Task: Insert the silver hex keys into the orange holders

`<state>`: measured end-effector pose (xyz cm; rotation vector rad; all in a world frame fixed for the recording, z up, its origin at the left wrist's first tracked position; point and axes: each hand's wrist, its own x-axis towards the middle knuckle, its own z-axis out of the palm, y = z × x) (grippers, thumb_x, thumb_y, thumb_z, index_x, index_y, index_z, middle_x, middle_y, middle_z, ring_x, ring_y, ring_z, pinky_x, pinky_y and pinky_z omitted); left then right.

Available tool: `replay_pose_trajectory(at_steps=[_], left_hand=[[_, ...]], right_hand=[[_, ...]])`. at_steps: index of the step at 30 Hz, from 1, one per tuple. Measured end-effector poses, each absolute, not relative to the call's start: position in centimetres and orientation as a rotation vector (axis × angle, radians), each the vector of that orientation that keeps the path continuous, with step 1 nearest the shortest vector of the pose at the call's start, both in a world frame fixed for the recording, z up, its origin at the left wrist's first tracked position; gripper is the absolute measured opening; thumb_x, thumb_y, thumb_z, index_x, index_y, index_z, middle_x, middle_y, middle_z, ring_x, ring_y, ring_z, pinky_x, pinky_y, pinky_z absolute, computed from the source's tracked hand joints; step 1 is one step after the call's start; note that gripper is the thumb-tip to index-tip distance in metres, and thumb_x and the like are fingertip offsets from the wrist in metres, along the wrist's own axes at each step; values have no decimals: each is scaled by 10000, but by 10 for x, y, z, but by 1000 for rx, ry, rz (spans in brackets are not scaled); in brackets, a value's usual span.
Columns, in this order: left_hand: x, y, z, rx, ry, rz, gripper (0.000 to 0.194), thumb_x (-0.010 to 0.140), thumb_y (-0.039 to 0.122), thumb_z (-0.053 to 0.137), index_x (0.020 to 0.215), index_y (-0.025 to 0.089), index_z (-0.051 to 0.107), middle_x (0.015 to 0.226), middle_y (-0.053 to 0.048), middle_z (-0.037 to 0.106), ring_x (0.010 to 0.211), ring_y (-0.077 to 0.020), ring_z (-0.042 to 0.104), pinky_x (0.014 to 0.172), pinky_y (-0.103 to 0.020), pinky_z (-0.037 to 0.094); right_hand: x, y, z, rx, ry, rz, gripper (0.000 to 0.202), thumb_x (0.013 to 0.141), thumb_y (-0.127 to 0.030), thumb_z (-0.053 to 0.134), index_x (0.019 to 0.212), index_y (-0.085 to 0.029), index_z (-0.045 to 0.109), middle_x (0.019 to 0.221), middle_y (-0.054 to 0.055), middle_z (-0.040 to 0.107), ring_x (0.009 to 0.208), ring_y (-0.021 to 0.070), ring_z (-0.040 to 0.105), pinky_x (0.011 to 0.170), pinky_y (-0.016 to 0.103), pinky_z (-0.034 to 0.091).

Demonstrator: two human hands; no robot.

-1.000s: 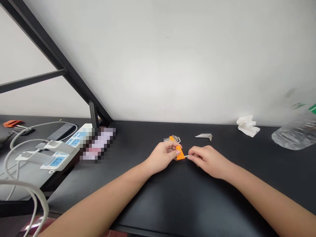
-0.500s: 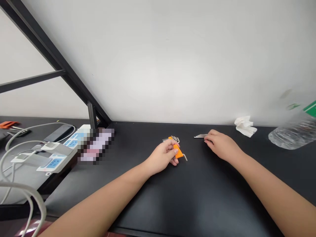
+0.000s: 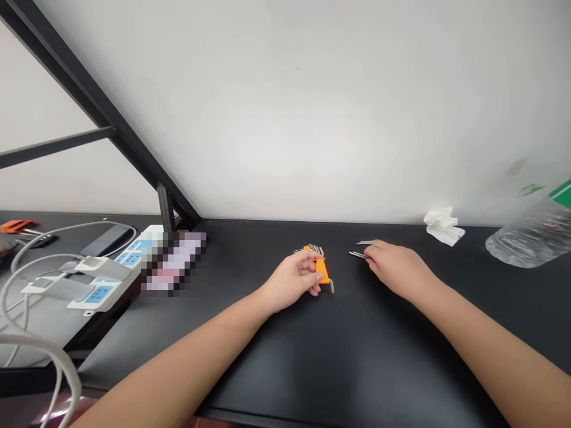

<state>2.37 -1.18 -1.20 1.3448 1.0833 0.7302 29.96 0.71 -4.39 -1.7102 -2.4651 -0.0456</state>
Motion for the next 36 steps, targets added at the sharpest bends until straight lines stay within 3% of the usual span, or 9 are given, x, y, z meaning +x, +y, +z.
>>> replay_pose_trajectory(at_steps=[3, 10, 19, 25, 33, 36], left_hand=[[24, -12, -12, 1348, 1069, 741, 520, 795, 288, 812, 1258, 191, 596, 851, 7, 648, 602, -112, 651, 638, -307, 594], [23, -12, -10, 1407, 1058, 736, 473, 829, 267, 767, 1273, 160, 643, 845, -17, 654, 661, -122, 649, 675, -302, 576], [23, -20, -3, 1597, 1076, 669, 582, 778, 149, 752, 1330, 211, 577, 1001, -39, 676, 955, -182, 680, 911, -353, 567], [25, -24, -3, 1667, 1081, 680, 571, 822, 162, 706, 1372, 228, 567, 1050, -38, 678, 956, -174, 690, 945, -353, 568], [22, -22, -7, 1841, 1174, 640, 607, 832, 241, 710, 1427, 214, 592, 890, -3, 671, 768, -148, 639, 765, -298, 559], [21, -21, -8, 1960, 1179, 643, 611, 832, 254, 714, 1430, 205, 602, 886, -2, 678, 769, -146, 635, 770, -291, 557]], right_hand=[[298, 4, -40, -1743, -2483, -3, 213, 991, -166, 456, 976, -187, 666, 1035, 81, 663, 711, 176, 631, 553, 300, 318], [303, -1, -30, -1792, -2387, 191, 138, 839, -93, 552, 748, -194, 572, 922, 54, 603, 649, 149, 554, 549, 285, 332], [278, -20, -23, -1179, -2366, 616, 128, 912, -156, 509, 816, -219, 566, 823, -6, 597, 669, 123, 524, 632, 259, 403], [279, -21, -22, -1144, -2329, 642, 120, 917, -172, 521, 815, -219, 565, 807, -10, 584, 659, 119, 514, 621, 255, 401], [283, -23, -18, -1094, -2352, 596, 136, 913, -169, 544, 786, -212, 566, 755, -22, 548, 634, 110, 477, 611, 253, 379], [284, -22, -18, -1079, -2351, 640, 141, 928, -176, 539, 796, -214, 573, 775, -17, 561, 640, 110, 484, 615, 249, 388]])
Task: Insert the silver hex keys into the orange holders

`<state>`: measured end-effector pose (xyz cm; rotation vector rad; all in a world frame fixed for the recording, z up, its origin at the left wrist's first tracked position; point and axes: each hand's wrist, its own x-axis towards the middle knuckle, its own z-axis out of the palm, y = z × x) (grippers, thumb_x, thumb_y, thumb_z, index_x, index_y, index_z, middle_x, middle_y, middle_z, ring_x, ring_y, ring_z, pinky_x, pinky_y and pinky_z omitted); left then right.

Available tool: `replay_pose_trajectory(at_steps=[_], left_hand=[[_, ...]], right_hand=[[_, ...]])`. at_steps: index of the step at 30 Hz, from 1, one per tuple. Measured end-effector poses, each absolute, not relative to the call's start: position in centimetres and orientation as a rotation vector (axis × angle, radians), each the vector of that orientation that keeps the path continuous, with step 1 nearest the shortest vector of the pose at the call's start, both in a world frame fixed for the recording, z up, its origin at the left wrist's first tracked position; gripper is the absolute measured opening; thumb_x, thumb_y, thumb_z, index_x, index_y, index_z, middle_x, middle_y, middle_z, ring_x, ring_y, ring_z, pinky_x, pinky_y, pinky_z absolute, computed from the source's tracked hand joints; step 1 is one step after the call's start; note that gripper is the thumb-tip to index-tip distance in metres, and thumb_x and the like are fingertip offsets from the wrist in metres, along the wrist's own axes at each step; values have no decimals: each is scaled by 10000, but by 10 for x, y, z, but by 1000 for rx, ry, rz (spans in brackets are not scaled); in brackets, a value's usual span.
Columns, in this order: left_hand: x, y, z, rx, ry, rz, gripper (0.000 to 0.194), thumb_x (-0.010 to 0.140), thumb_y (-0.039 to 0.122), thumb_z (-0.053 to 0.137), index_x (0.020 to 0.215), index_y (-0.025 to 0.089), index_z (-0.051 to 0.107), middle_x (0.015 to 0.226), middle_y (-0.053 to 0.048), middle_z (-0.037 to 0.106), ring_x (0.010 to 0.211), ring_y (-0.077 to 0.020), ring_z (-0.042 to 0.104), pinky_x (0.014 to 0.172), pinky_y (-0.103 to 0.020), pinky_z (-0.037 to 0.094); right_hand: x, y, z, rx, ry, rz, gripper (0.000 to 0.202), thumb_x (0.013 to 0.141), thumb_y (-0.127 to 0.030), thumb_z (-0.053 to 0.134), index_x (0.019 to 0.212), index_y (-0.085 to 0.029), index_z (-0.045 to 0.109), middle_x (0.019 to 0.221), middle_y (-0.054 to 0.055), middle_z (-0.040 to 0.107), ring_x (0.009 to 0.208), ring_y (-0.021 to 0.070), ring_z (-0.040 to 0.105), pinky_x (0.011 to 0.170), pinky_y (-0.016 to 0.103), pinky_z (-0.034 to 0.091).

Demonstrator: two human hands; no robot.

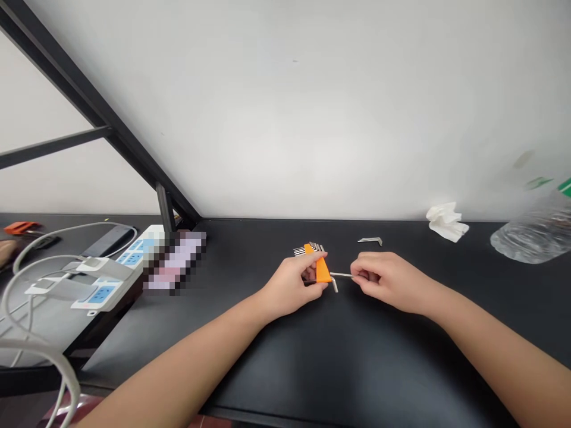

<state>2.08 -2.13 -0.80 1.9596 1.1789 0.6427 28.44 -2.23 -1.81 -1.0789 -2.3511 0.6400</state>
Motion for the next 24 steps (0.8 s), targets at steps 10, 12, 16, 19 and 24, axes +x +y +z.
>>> replay_pose_trajectory(at_steps=[10, 12, 16, 19, 24], left_hand=[[17, -22, -8, 2217, 1139, 571, 583, 835, 239, 714, 1409, 211, 616, 899, 5, 685, 795, -142, 645, 766, -268, 553], [17, -22, -8, 2253, 1123, 563, 574, 826, 228, 717, 1392, 206, 626, 886, 10, 678, 782, -135, 638, 756, -261, 545], [18, -24, -6, 2284, 1095, 556, 555, 810, 205, 723, 1359, 195, 641, 875, 14, 670, 773, -127, 631, 743, -250, 534], [19, -26, -5, 2323, 1073, 560, 550, 808, 209, 729, 1351, 190, 644, 886, 9, 674, 779, -129, 634, 751, -252, 533], [19, -25, -5, 2360, 1072, 567, 538, 807, 208, 721, 1338, 180, 635, 943, -8, 705, 800, -136, 644, 758, -255, 532]], right_hand=[[288, -22, -16, -1039, -2369, 756, 166, 929, -215, 555, 765, -208, 537, 719, -21, 521, 660, 120, 462, 603, 253, 360], [288, -22, -17, -1063, -2360, 807, 147, 931, -235, 563, 786, -213, 565, 701, -25, 514, 661, 124, 461, 606, 256, 363], [289, -23, -17, -1114, -2330, 915, 123, 945, -282, 570, 847, -226, 620, 641, -44, 477, 632, 124, 444, 603, 262, 363], [286, -23, -17, -1117, -2329, 941, 151, 963, -310, 565, 850, -231, 626, 630, -48, 493, 633, 125, 452, 620, 270, 365], [265, -26, -29, -1144, -2089, 1149, 204, 965, -412, 604, 881, -240, 535, 691, -57, 561, 579, 114, 478, 557, 260, 353]])
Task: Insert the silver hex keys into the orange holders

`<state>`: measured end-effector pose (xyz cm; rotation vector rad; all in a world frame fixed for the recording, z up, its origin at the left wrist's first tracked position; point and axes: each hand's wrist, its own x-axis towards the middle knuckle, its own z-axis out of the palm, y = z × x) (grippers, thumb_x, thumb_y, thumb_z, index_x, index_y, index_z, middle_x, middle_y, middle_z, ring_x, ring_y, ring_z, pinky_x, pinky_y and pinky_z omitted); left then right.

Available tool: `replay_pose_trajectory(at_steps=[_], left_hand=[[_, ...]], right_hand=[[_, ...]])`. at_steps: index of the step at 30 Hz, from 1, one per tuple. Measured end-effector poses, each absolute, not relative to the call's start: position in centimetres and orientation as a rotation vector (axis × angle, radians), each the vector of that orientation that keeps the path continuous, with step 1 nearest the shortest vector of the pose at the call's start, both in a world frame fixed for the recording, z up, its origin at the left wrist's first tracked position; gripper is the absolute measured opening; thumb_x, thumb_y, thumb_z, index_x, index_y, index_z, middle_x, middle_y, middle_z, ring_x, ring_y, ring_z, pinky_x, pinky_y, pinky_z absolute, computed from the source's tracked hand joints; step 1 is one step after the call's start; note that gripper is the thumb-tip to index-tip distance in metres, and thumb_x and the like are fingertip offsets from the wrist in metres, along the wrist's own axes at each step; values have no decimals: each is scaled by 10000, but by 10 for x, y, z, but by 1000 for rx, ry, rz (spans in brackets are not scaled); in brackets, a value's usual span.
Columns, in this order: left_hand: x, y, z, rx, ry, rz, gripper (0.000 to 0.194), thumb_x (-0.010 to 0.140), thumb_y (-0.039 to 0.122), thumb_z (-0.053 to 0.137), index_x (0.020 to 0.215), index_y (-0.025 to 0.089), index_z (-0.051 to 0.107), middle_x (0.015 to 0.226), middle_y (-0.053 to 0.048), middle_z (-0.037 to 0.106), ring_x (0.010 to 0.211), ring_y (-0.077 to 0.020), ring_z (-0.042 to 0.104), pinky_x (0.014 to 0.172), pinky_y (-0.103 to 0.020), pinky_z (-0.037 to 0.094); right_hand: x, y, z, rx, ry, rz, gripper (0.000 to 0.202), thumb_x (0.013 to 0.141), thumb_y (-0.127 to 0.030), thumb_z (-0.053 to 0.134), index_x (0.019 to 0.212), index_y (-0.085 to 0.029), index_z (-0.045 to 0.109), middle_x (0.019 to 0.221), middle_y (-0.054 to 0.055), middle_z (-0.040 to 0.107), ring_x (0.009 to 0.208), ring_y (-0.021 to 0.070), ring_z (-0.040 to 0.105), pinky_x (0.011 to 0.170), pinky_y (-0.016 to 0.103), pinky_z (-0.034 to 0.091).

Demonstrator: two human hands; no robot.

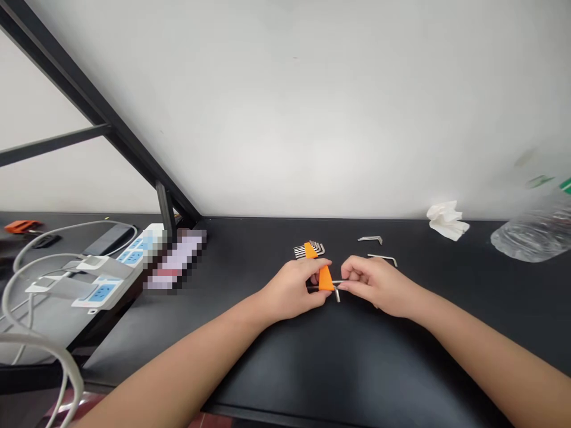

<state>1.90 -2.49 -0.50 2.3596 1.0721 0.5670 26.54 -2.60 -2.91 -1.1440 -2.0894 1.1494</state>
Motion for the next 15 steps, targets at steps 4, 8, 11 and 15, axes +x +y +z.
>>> replay_pose_trajectory(at_steps=[4, 8, 11, 15], left_hand=[[23, -27, 1, 2379, 1054, 515, 409, 837, 211, 695, 1244, 197, 666, 872, 15, 688, 734, -119, 605, 695, -235, 493], [24, -28, 4, 2446, 1041, 432, 302, 837, 208, 684, 1139, 201, 693, 865, 9, 698, 752, -136, 626, 712, -248, 498], [22, -26, 0, 2474, 1125, 404, 499, 817, 242, 721, 1308, 190, 649, 969, -26, 739, 831, -174, 688, 787, -283, 542], [18, -23, -4, 2515, 1188, 318, 561, 832, 275, 721, 1377, 179, 621, 1063, -57, 754, 939, -215, 722, 888, -328, 567]], right_hand=[[243, -31, -39, -1211, -1928, 1270, 340, 938, -417, 641, 783, -239, 397, 628, -76, 524, 503, 102, 437, 487, 249, 299], [249, -28, -33, -1135, -2148, 1003, 343, 972, -427, 609, 733, -218, 482, 720, -23, 600, 644, 135, 536, 598, 267, 393], [281, -16, -27, -1286, -2293, 460, 275, 1025, -401, 522, 835, -216, 595, 890, 27, 635, 777, 174, 601, 701, 299, 425], [318, 0, -28, -1735, -2447, 189, 100, 963, -246, 546, 961, -203, 636, 1065, 63, 629, 674, 153, 592, 573, 289, 357]])
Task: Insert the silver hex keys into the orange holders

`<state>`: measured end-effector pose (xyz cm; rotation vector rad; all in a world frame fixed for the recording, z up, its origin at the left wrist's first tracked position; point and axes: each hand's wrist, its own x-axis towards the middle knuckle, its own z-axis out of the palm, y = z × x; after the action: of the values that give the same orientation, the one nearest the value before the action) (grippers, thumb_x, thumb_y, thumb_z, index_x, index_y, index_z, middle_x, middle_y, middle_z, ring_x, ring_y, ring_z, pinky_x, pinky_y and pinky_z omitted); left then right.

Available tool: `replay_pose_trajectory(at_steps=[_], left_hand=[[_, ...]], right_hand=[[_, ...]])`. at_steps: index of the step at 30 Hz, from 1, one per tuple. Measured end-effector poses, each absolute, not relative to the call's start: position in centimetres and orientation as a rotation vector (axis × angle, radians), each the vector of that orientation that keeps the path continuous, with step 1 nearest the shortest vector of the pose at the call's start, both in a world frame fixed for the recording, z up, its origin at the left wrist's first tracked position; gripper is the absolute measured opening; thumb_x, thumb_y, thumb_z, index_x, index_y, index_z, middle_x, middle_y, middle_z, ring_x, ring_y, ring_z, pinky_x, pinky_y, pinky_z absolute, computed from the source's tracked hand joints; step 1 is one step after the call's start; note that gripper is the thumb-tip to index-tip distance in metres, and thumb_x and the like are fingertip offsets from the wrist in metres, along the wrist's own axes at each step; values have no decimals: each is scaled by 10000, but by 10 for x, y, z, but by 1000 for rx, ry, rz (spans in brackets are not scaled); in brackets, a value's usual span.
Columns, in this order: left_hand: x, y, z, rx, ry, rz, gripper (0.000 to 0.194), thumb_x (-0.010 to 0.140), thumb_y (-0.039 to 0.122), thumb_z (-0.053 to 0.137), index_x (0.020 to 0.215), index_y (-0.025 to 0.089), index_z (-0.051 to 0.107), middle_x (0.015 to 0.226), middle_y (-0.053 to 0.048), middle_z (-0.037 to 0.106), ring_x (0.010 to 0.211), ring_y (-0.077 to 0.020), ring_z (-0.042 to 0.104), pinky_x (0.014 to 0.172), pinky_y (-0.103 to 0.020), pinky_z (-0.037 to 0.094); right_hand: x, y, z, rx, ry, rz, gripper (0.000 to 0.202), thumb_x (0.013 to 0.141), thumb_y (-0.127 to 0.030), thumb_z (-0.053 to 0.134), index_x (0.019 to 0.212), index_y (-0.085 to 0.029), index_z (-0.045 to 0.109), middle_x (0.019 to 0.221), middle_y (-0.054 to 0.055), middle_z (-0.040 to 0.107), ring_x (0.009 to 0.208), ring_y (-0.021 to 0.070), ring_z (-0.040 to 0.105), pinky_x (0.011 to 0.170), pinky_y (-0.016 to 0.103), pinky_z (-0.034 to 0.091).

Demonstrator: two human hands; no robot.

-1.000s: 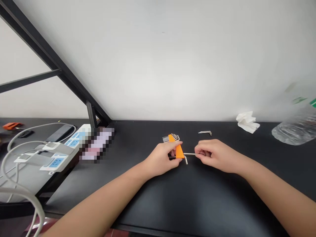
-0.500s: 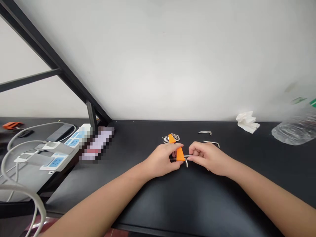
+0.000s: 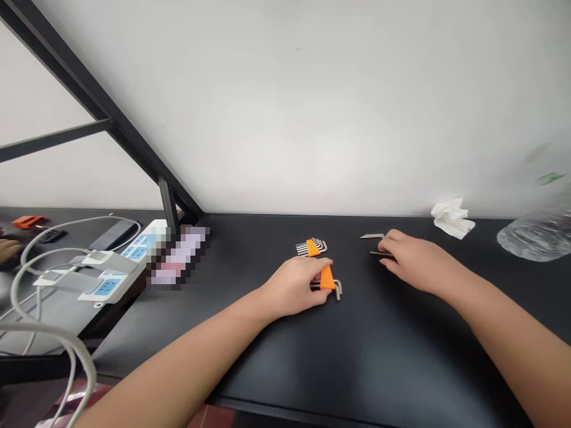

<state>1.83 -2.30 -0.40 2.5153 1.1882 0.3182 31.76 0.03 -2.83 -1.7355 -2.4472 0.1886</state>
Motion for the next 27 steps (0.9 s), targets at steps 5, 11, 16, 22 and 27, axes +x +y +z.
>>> replay_pose_trajectory(at_steps=[5, 11, 16, 22, 27], left_hand=[[19, -21, -5, 2593, 1209, 272, 559, 862, 280, 699, 1400, 157, 608, 1133, -87, 753, 1002, -247, 725, 960, -380, 562], [19, -21, -6, 2582, 1184, 351, 544, 852, 261, 715, 1378, 162, 618, 1090, -83, 759, 982, -243, 733, 957, -376, 575], [19, -22, -7, 2532, 1130, 432, 557, 840, 239, 711, 1383, 175, 606, 1093, -75, 760, 974, -228, 733, 924, -347, 586], [17, -23, -10, 2558, 1091, 480, 556, 845, 230, 698, 1388, 160, 599, 1094, -82, 756, 960, -218, 729, 920, -337, 587], [19, -25, -9, 2563, 1080, 486, 553, 847, 239, 714, 1385, 177, 599, 1054, -67, 749, 947, -213, 723, 894, -332, 587]], right_hand=[[308, -3, -27, -1768, -2511, 379, 118, 860, -127, 546, 769, -202, 537, 868, 34, 632, 658, 154, 560, 564, 285, 329], [282, -20, -23, -1278, -2487, 797, 98, 877, -182, 559, 806, -227, 510, 780, -16, 619, 634, 137, 520, 563, 267, 336], [271, -24, -27, -1101, -2407, 831, 92, 898, -169, 534, 827, -224, 517, 798, -8, 592, 648, 131, 497, 582, 262, 347], [274, -23, -27, -1033, -2419, 772, 137, 945, -181, 509, 816, -219, 533, 828, 3, 565, 657, 129, 479, 606, 268, 365], [277, -22, -26, -993, -2419, 792, 216, 1024, -248, 458, 874, -222, 612, 906, 27, 598, 711, 140, 538, 652, 278, 413]])
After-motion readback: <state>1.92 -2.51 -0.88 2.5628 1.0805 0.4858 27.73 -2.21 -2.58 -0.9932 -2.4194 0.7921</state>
